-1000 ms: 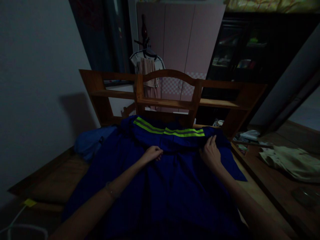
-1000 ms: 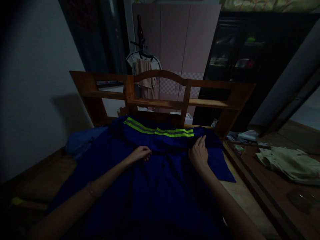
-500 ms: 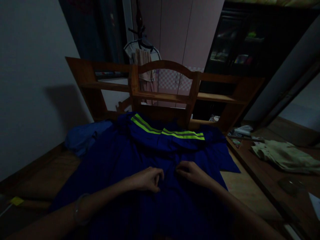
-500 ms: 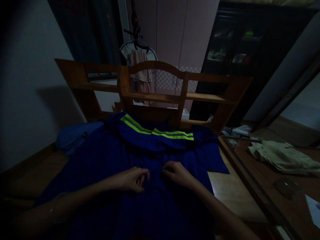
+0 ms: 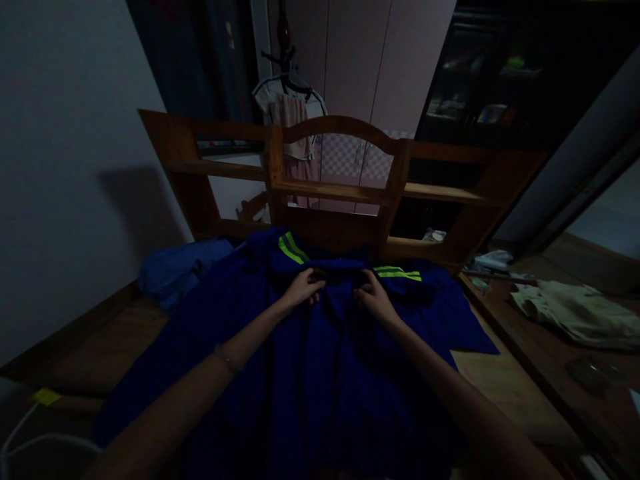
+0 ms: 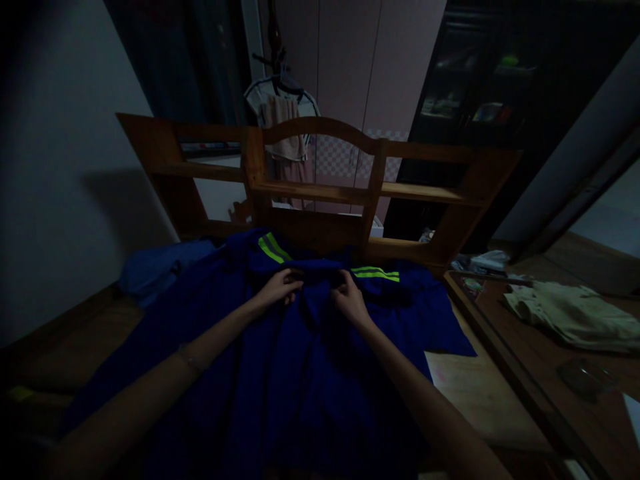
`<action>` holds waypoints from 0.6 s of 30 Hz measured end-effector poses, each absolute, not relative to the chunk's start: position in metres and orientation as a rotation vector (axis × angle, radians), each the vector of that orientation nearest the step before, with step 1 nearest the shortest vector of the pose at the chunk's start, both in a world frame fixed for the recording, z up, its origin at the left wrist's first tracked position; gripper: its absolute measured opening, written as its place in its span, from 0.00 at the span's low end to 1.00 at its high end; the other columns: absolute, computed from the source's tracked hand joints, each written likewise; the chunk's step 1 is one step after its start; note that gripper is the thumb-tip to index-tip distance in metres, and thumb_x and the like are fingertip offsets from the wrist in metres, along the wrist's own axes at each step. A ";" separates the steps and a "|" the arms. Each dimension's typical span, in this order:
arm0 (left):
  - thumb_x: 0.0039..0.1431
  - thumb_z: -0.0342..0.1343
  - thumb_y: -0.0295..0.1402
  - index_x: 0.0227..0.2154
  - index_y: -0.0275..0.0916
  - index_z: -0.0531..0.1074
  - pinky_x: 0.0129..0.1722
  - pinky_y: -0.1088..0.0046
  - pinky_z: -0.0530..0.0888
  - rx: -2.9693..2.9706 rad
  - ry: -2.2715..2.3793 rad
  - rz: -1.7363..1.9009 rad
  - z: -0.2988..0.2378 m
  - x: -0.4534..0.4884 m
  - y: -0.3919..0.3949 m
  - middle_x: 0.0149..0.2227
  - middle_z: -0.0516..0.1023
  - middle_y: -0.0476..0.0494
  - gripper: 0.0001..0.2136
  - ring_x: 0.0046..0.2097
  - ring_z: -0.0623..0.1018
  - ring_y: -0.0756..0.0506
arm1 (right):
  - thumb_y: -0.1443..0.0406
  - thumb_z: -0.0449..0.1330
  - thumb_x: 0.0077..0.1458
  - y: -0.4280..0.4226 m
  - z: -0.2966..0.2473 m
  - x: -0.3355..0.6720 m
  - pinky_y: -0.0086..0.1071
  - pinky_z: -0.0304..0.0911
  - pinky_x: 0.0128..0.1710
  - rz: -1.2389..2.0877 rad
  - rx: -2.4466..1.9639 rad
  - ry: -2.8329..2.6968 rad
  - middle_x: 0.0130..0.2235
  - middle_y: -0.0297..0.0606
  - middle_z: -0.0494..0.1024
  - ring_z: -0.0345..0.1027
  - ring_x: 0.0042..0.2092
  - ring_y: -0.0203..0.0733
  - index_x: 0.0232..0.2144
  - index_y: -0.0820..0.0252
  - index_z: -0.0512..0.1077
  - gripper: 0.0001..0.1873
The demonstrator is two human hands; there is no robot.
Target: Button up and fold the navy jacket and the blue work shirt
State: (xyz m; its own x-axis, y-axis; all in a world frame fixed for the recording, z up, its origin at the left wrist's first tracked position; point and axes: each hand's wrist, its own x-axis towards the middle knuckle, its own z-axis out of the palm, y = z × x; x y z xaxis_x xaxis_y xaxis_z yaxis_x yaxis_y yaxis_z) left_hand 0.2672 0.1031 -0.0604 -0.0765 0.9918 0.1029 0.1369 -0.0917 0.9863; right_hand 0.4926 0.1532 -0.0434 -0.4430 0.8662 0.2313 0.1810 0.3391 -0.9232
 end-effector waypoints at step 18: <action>0.55 0.54 0.35 0.42 0.40 0.73 0.39 0.73 0.70 1.809 1.475 1.298 -0.084 0.271 0.111 0.40 0.76 0.45 0.12 0.42 0.75 0.46 | 0.67 0.64 0.44 0.192 -0.066 0.486 0.41 0.61 0.49 1.355 -0.593 -1.665 0.48 0.38 0.70 0.67 0.48 0.41 0.60 0.44 0.47 0.45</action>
